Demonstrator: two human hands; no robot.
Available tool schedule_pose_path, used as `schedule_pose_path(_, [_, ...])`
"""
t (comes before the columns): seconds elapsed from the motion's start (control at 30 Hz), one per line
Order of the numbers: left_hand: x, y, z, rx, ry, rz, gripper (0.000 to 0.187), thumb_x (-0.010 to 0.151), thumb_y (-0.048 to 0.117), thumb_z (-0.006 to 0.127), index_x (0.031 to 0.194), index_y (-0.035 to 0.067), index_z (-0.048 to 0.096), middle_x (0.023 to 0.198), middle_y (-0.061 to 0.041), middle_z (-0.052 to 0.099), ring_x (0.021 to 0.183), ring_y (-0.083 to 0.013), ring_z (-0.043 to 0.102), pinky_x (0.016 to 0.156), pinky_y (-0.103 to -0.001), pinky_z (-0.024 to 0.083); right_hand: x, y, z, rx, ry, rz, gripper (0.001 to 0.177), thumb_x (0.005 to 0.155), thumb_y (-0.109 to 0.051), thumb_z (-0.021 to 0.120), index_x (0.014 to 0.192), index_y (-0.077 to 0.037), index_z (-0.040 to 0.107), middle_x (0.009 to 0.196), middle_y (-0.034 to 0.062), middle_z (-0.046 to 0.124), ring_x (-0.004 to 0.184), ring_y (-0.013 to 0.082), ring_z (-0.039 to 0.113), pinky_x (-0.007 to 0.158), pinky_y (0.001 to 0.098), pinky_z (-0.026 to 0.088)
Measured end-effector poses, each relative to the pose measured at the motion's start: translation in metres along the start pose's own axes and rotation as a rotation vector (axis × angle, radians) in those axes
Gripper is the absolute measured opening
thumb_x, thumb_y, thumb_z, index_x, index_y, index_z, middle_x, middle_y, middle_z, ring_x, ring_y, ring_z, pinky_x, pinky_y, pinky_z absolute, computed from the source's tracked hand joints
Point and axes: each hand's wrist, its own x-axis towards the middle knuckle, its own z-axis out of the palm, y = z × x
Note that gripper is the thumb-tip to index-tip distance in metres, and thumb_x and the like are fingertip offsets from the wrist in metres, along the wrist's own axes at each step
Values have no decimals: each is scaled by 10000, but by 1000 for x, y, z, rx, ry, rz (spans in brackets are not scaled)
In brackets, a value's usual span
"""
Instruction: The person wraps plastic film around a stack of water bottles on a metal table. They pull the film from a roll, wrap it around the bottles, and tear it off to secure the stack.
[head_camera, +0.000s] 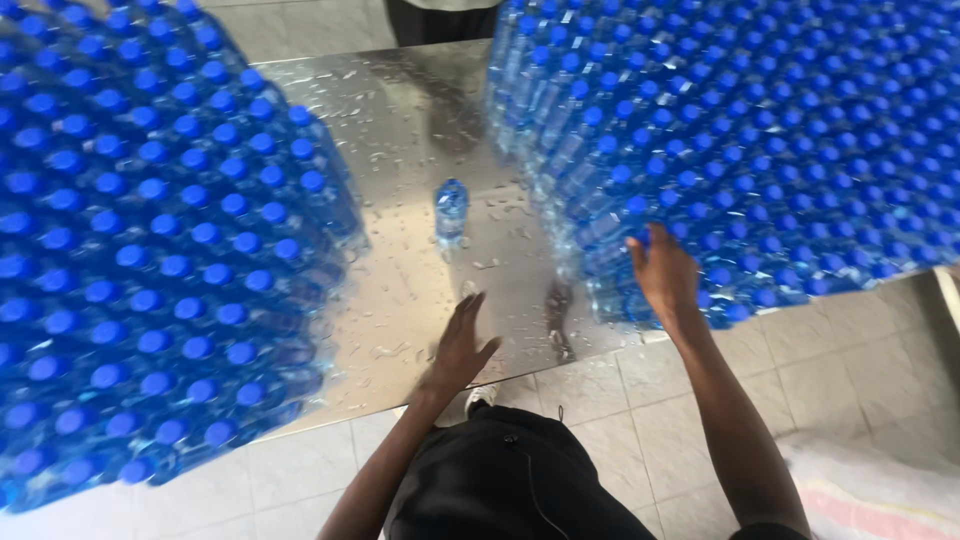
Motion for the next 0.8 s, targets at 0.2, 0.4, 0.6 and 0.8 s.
schedule_pose_path(0.2, [-148, -166, 3, -89, 170, -305, 525, 994, 228, 723, 1510, 156, 658, 1478, -153, 666, 1265, -445, 701, 991, -556, 641, -59, -124, 24, 288, -46, -288, 256, 1109, -331, 643, 1342, -247, 709, 965, 91, 829, 889, 394, 803, 794, 560, 635])
schedule_pose_path(0.4, [-230, -209, 0, -471, 725, -672, 248, 1033, 264, 732, 1273, 220, 775, 1177, -46, 845, 1094, -274, 821, 847, -410, 712, -133, -339, 131, 1034, -479, -765, 582, 947, -207, 866, 1478, -106, 650, 973, 161, 739, 861, 357, 757, 744, 494, 618])
schedule_pose_path(0.6, [-221, -168, -25, -630, 1078, -492, 302, 1058, 53, 697, 1357, 64, 652, 1311, -198, 748, 1201, -421, 752, 923, -487, 674, -169, -445, 169, 944, -472, -803, 791, 919, -468, 879, 1454, -16, 512, 1291, 255, 639, 1220, 522, 687, 969, 607, 619])
schedule_pose_path(0.8, [-208, -170, -8, -634, 1008, -428, 587, 994, 21, 744, 1527, 3, 499, 1408, -296, 662, 1277, -503, 694, 978, -559, 660, -173, -421, 186, 894, -347, -662, 768, 813, -453, 974, 1320, -85, 530, 1168, 178, 697, 1141, 443, 742, 887, 550, 645])
